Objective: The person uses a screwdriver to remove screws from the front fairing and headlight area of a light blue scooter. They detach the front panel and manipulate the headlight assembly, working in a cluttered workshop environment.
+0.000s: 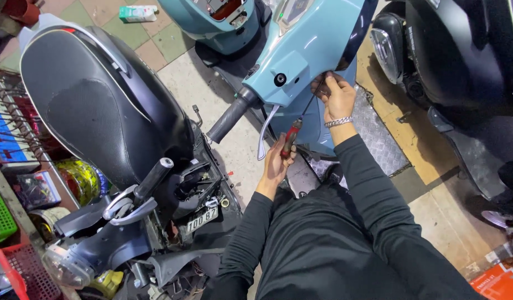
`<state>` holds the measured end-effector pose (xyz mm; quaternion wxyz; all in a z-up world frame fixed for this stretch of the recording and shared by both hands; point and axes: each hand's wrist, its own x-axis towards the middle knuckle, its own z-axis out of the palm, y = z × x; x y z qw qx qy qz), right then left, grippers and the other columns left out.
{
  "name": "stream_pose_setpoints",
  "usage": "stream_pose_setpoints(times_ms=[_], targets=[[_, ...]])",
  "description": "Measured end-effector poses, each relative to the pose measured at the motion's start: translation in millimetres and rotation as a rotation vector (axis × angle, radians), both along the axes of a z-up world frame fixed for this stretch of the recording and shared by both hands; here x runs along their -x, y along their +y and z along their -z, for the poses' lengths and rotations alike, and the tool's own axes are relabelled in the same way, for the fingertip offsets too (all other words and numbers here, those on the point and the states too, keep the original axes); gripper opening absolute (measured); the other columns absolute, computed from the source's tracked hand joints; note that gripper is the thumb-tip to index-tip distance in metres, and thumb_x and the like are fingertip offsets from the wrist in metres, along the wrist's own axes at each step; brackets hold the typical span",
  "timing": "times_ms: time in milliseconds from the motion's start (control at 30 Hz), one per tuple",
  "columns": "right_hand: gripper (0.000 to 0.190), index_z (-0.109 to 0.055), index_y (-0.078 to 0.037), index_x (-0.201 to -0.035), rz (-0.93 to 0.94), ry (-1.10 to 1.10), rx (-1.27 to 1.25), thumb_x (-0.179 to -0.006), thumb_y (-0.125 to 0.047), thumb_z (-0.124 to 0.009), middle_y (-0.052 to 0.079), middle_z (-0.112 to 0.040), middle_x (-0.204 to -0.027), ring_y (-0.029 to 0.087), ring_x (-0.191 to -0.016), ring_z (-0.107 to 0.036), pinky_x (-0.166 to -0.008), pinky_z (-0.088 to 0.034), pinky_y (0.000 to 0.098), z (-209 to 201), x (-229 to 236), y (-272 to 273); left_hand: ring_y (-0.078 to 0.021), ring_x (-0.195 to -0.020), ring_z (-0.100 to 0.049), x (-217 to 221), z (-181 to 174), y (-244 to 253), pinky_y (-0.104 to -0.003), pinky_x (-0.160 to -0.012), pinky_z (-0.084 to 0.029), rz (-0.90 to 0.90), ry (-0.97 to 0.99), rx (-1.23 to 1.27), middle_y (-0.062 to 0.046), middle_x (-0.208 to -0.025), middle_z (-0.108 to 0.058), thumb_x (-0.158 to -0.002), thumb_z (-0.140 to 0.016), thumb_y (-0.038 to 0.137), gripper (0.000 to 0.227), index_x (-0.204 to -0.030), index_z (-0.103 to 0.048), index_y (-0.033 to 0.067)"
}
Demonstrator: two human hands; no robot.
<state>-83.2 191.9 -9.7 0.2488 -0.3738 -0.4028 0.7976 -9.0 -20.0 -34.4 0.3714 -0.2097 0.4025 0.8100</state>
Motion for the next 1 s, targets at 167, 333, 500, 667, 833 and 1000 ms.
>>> stream_pose_setpoints(times_ms=[167, 333, 500, 667, 833, 1000], targets=[[0.01, -0.055, -0.012, -0.1, -0.022, -0.026, 0.061, -0.099, -0.016, -0.065, 0.013, -0.069, -0.079, 0.02, -0.062, -0.069, -0.053, -0.061, 0.03, 5, -22, -17, -0.0229, -0.064, -0.07, -20, 15, -15, -0.023, -0.048, -0.053, 0.119, 0.018, 0.009, -0.018, -0.078, -0.068, -0.102, -0.065, 0.039, 0.033, -0.109, -0.063, 0.0072], [0.016, -0.046, -0.019, -0.093, -0.109, -0.104, 0.113, -0.107, -0.025, -0.051, -0.005, -0.042, -0.066, 0.007, -0.047, -0.036, -0.04, -0.028, 0.0187, 36, -60, -38, -0.0234, -0.077, -0.069, -68, 54, -26, -0.031, -0.066, -0.058, 0.411, 0.142, 0.089, -0.015, -0.082, -0.068, -0.096, -0.076, 0.039, 0.036, -0.108, -0.07, 0.0064], [0.012, -0.055, -0.015, -0.095, -0.296, -0.287, 0.056, -0.103, -0.021, -0.06, 0.001, -0.052, -0.067, 0.004, -0.047, -0.042, -0.038, -0.033, 0.0143, 66, -111, -76, -0.0229, -0.093, -0.071, -54, 39, -28, -0.033, -0.076, -0.057, 0.139, 0.182, 0.192, -0.014, -0.105, -0.073, -0.097, -0.075, 0.039, 0.041, -0.122, -0.068, 0.0075], [0.016, -0.065, -0.003, -0.103, -0.653, -0.348, 0.217, -0.1, -0.018, -0.066, 0.003, -0.049, -0.063, 0.003, -0.042, -0.038, -0.032, -0.032, 0.0151, 82, -146, -108, -0.0201, -0.079, -0.071, -44, 71, -25, -0.026, -0.061, -0.059, -0.058, 0.207, 0.293, -0.012, -0.095, -0.068, -0.099, -0.072, 0.018, 0.027, -0.12, -0.069, -0.0004], [0.022, -0.064, -0.001, -0.111, -0.741, -0.348, 0.315, -0.102, -0.021, -0.064, 0.002, -0.046, -0.066, 0.001, -0.044, -0.035, -0.033, -0.029, 0.0133, 83, -165, -95, -0.0197, -0.078, -0.071, -70, 73, -13, -0.026, -0.061, -0.058, -0.142, 0.118, 0.386, -0.015, -0.094, -0.072, -0.09, -0.082, 0.02, 0.034, -0.117, -0.073, -0.0002], [0.023, -0.064, -0.001, -0.108, -0.793, -0.407, 0.326, -0.104, -0.024, -0.063, 0.001, -0.047, -0.068, 0.0, -0.045, -0.033, -0.035, -0.027, 0.0123, 134, -200, -85, -0.018, -0.073, -0.069, -63, 102, 0, -0.024, -0.061, -0.056, -0.321, 0.056, 0.493, -0.014, -0.081, -0.071, -0.092, -0.077, 0.017, 0.02, -0.107, -0.074, 0.0037]])
